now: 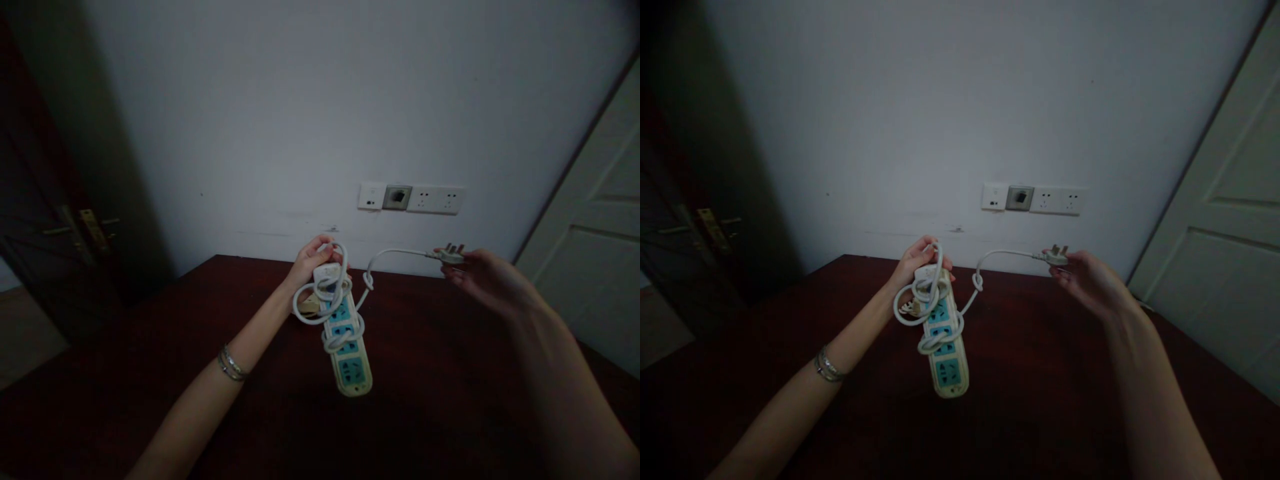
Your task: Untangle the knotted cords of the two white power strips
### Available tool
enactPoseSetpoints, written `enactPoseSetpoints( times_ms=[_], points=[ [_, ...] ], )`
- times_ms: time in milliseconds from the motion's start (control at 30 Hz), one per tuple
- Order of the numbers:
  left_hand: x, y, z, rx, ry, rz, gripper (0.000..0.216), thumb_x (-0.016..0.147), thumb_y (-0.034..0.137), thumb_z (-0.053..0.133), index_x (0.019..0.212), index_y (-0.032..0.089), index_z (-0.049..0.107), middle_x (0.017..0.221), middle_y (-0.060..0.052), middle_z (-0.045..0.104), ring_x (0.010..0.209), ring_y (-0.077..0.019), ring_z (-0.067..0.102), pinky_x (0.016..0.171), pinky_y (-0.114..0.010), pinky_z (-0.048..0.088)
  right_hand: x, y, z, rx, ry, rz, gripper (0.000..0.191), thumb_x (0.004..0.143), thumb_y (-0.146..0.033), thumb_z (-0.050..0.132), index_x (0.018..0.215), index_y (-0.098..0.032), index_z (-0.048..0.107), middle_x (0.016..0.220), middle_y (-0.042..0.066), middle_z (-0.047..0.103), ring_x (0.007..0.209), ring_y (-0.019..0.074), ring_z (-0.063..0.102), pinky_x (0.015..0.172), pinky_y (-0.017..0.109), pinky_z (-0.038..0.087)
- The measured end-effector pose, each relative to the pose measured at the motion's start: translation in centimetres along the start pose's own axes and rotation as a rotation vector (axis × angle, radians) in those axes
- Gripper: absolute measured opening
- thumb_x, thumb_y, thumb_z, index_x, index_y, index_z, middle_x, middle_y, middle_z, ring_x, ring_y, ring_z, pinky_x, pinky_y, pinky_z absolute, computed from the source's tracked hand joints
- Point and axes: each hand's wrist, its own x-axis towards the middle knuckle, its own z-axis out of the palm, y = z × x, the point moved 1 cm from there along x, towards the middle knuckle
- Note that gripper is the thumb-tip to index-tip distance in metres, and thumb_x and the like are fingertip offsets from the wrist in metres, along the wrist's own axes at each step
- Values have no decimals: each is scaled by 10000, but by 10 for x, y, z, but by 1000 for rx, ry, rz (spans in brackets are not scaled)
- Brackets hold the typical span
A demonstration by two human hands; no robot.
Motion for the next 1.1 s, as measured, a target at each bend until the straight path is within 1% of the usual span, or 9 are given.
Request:
enactPoseSetpoints(
  times_ms=[233,433,567,700,767,833,933,1000,1100],
  points=[
    [4,1,-5,-46,161,51,201,764,253,636,869,161,493,678,-23,640,510,-127,604,486,-224,474,3,11,7,-111,18,-51,44,755,-160,573,759,-168,616,945,69,642,783,122,587,690,174,535],
    [13,-3,-16,-204,524,69,33,818,153,516,845,142,531,655,-25,637,498,-118,598,507,-248,485,13,27,9,-183,-186,-65,72,724,-186,644,784,-147,655,945,89,654,874,176,632,847,272,553],
    [16,-3,-27,-227,714,112,162,823,157,503,977,137,545,642,-18,637,467,-127,593,495,-254,484,12,26,13,-234,-179,-108,153,655,-176,713,799,-167,662,913,76,663,783,172,641,730,282,581],
    [18,1,-43,-185,839,209,208,826,157,484,1033,149,504,647,-10,648,463,-126,593,516,-246,490,-3,11,14,-414,14,-94,364,549,-182,790,888,-184,658,829,47,662,644,136,612,539,228,522],
    [19,4,-52,-151,856,268,183,822,162,490,1005,158,490,639,-4,647,456,-120,588,515,-235,482,-15,1,13,-550,-16,-73,343,565,-272,793,870,-183,664,800,48,658,620,127,596,520,219,492],
    [20,6,-59,-110,844,322,140,812,175,507,949,164,479,625,-1,645,452,-118,583,506,-226,470,-29,-9,10,-606,-147,-56,336,550,-297,802,841,-179,679,739,49,644,587,112,572,505,204,465],
    [23,6,-67,-47,806,371,124,786,197,545,870,173,457,616,-5,649,446,-122,579,493,-222,458,-45,-24,5,-471,-197,-135,359,447,-242,819,772,-166,690,676,69,623,512,106,526,439,208,428],
    [25,5,-70,-4,778,377,145,768,206,563,846,175,445,608,-12,652,430,-125,572,479,-222,449,-51,-35,4,-287,-53,-256,245,464,-225,768,676,-159,662,708,92,619,500,102,511,404,202,416],
    [27,3,-71,86,695,351,175,748,220,576,843,180,435,587,-20,652,408,-140,566,448,-225,435,-53,-45,5,-2,246,-395,41,613,-169,635,630,-160,599,805,85,591,594,80,549,440,129,439]
  ],
)
